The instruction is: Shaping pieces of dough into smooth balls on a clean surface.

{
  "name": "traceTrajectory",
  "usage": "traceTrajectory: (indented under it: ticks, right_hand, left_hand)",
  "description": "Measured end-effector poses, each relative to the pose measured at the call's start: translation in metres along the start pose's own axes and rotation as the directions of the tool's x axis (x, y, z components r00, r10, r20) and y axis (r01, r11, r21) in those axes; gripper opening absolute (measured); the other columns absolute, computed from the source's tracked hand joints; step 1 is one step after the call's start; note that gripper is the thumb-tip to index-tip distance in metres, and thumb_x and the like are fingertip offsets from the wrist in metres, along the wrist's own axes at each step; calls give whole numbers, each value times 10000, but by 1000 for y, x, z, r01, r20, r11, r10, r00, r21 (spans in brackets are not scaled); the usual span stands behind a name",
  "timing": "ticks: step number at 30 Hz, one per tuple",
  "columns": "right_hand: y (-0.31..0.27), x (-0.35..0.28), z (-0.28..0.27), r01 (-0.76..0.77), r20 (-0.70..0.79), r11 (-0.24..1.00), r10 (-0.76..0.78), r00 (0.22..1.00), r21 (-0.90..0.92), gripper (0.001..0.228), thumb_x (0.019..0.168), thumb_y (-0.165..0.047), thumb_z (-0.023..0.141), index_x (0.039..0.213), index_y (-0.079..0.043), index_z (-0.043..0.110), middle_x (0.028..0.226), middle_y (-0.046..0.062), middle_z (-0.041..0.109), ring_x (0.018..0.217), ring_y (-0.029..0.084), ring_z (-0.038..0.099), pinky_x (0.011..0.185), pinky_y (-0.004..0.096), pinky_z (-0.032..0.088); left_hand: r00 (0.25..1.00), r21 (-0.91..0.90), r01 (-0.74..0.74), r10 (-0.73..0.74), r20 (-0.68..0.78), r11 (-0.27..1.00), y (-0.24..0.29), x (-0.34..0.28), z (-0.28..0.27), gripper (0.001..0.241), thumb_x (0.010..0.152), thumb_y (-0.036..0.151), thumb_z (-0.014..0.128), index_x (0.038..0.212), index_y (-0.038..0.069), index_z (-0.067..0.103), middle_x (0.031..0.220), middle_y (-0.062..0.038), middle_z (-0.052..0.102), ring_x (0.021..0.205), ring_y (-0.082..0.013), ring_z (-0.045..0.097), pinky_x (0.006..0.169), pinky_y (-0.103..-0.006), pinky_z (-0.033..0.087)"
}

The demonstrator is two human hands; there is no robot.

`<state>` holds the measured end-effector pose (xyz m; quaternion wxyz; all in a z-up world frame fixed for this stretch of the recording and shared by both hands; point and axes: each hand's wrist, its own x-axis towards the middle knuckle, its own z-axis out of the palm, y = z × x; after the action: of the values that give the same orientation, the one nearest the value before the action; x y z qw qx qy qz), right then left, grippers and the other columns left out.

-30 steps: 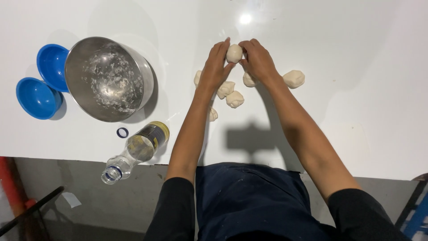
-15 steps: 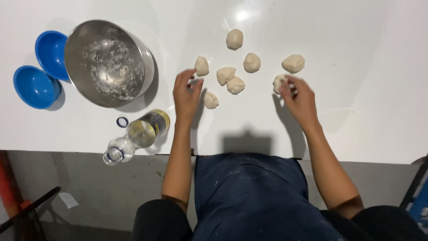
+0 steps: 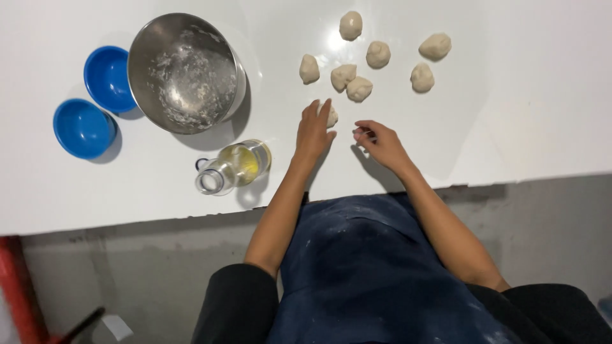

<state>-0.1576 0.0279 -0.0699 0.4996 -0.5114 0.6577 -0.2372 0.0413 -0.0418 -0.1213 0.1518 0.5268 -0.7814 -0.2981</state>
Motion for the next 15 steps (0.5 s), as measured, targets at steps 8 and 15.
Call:
traceTrajectory:
  ticks: [8, 15]
  right_hand:
    - [5, -50, 37, -90, -212, 988, 116, 970, 127, 391, 994, -281, 676, 1303, -41, 667, 1076, 94, 757, 961, 165, 714, 851, 301, 561]
    - [33, -26, 21, 8, -64, 1000, -7, 998, 9, 398, 990, -267, 665, 1316, -39, 661, 1112, 106, 755, 997, 200, 729, 890, 329, 574]
  left_hand:
    - [988, -55, -149, 151, 30, 987, -37, 7, 10, 629, 742, 19, 813, 1328, 109, 605, 1300, -181, 546, 1200, -392, 518, 965, -450, 530]
    - [999, -85, -15, 11, -49, 996, -29, 7, 14, 489, 736, 93, 793, 1204, 55, 658, 1153, -212, 620, 1096, -402, 586, 931, -467, 531]
